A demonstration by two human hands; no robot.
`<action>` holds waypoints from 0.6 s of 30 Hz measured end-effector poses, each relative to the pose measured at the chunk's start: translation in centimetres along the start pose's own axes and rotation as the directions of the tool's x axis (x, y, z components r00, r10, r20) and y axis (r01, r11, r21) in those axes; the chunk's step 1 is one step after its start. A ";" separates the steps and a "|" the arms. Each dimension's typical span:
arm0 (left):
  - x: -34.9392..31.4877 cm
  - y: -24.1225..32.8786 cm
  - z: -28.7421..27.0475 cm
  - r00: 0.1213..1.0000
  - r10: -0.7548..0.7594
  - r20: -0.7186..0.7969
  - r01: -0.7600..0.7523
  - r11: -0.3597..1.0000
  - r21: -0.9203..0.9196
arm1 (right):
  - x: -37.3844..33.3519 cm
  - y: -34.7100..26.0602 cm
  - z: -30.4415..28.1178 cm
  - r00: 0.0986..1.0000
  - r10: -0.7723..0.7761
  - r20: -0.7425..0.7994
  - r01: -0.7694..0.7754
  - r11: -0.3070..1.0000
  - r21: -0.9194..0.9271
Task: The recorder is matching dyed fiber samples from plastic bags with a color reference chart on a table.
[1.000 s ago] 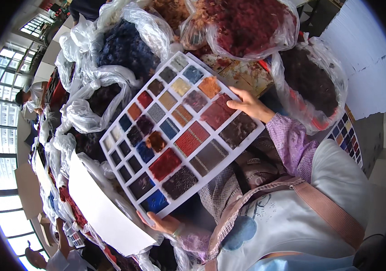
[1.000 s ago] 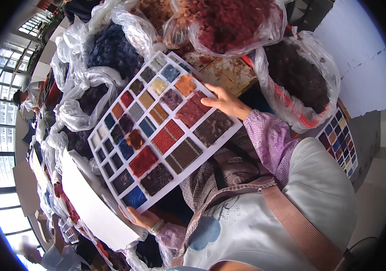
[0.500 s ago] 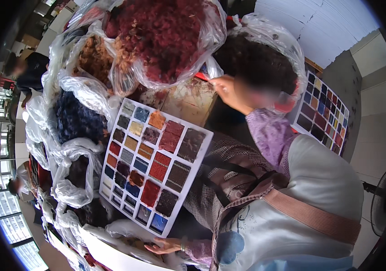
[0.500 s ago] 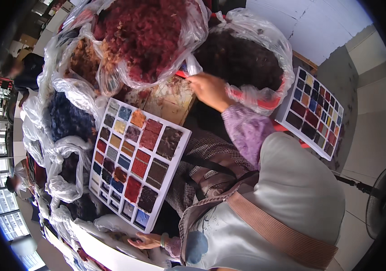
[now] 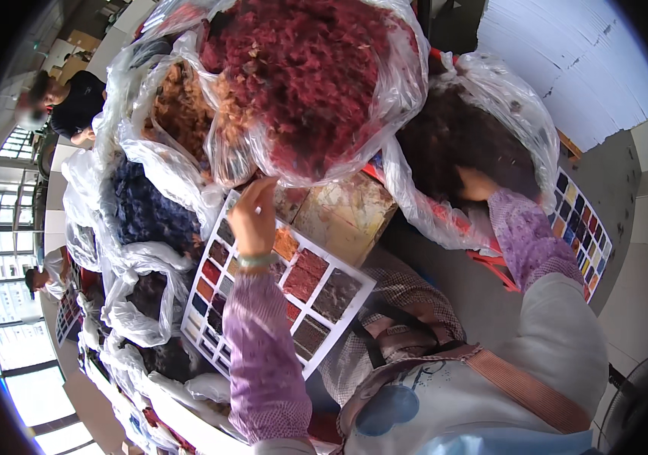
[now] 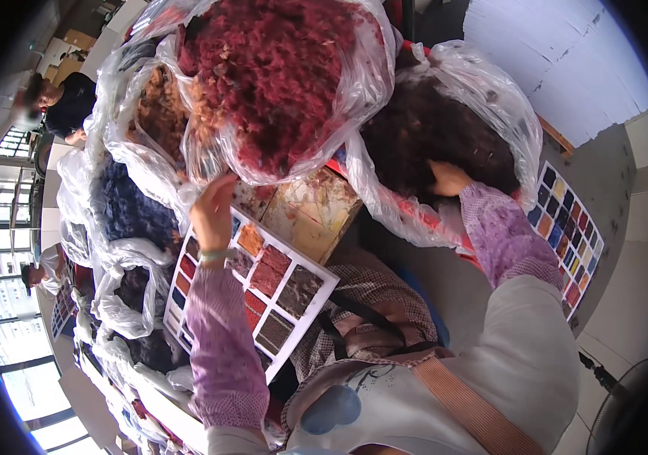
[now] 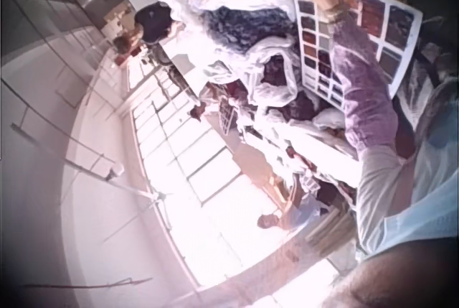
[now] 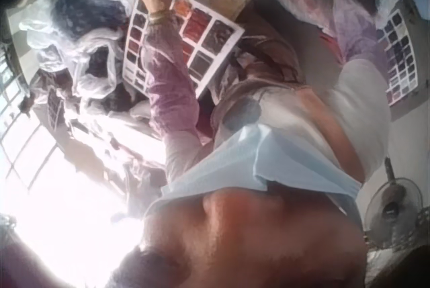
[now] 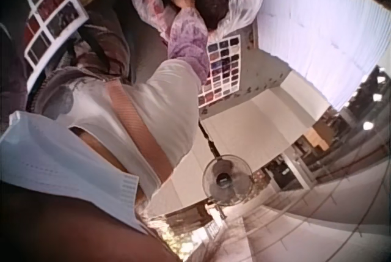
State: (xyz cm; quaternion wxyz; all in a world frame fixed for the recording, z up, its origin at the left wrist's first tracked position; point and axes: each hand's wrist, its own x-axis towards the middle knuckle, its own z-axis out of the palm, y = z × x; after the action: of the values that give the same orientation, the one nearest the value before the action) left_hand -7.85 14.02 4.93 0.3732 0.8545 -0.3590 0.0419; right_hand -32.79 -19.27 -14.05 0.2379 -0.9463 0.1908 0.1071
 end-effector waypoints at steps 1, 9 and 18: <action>2.1 0.3 1.9 0.996 0.002 0.087 -0.005 1.000 0.030 | -0.4 -0.6 -0.1 1.000 0.002 0.005 -0.002 1.000 -0.005; 11.7 -3.5 18.1 0.911 -0.381 0.156 0.362 0.922 0.138 | 3.3 -0.3 4.3 0.873 0.432 -0.227 -0.153 0.683 0.714; 14.1 -5.9 20.5 0.638 -0.698 0.324 0.719 0.389 -0.576 | 2.5 -0.4 0.2 0.706 0.500 -0.502 -0.083 0.761 0.643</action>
State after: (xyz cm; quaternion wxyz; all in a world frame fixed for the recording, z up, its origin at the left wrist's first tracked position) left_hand 2.34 -5.13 -8.54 0.6253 0.7336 0.0439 -0.2626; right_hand -30.37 -19.59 -14.80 0.4098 -0.7590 0.4391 -0.2511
